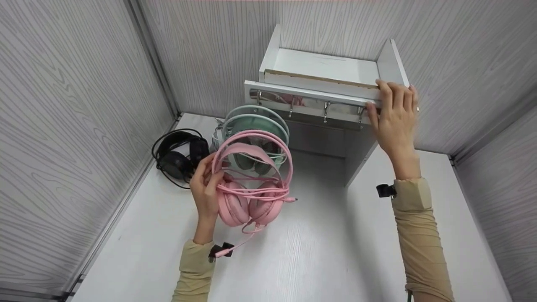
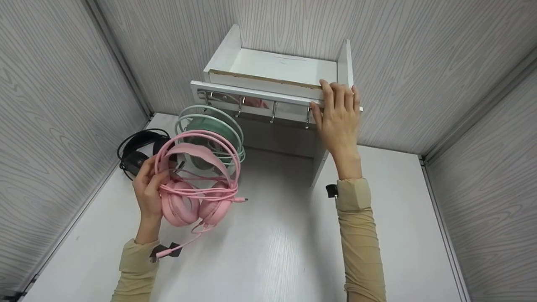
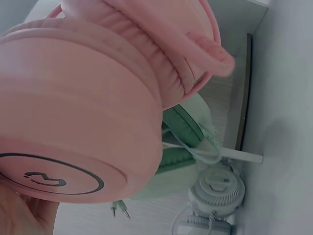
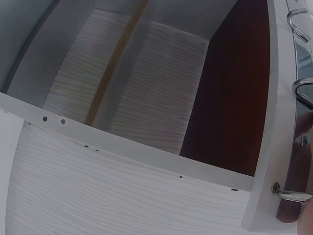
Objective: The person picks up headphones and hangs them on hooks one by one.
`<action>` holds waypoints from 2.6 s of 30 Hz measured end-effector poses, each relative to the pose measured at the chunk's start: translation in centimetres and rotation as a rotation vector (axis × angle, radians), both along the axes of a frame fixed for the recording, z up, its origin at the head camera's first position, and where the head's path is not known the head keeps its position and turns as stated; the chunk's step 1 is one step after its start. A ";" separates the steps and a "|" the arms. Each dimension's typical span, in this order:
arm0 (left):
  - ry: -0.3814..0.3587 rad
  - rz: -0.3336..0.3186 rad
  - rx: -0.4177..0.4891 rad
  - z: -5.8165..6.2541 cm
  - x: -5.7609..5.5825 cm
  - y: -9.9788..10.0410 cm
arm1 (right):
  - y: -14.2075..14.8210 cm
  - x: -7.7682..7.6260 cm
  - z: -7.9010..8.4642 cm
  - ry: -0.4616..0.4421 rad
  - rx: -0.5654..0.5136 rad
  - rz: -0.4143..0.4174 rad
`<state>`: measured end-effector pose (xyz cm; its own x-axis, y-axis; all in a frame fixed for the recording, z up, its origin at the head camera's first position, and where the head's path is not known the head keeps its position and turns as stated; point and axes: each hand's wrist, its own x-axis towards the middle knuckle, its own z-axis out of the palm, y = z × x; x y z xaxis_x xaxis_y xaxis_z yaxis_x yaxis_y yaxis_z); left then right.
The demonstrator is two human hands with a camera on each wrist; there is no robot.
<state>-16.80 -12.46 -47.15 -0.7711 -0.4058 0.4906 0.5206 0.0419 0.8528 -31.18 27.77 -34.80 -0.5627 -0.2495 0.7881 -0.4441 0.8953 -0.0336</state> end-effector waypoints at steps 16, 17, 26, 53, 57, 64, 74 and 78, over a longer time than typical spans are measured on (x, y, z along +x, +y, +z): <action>0.013 0.010 0.019 3.0 -1.7 2.6 | 0.0 -0.1 -0.1 0.018 -0.006 0.001; 0.007 0.006 0.020 3.2 -1.8 2.8 | 0.0 -0.1 -0.1 0.020 -0.008 0.004; -0.061 -0.037 0.012 4.3 -2.8 5.1 | 0.0 -0.2 -0.1 0.027 -0.015 0.012; -0.125 0.072 -0.075 2.1 -6.7 7.7 | 0.0 -0.2 -0.1 0.014 -0.015 0.008; -0.098 0.087 -0.102 1.4 -6.7 8.0 | 0.0 -0.2 -0.1 0.008 -0.014 0.007; -0.089 0.030 -0.192 0.4 -6.7 8.1 | 0.1 -0.2 -0.1 0.018 -0.005 0.012; -0.087 -0.034 -0.317 0.1 -6.3 7.2 | 0.1 -0.2 -0.2 0.021 -0.014 0.011; -0.089 0.017 -0.338 -0.2 -6.4 7.5 | 0.1 -0.2 -0.1 0.020 -0.015 0.013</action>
<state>-23.16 -4.96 -47.31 -0.8114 -0.2451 0.5306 0.4414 0.3380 0.8312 -31.36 27.85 -34.94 -0.5434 -0.2443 0.8032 -0.4562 0.8891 -0.0382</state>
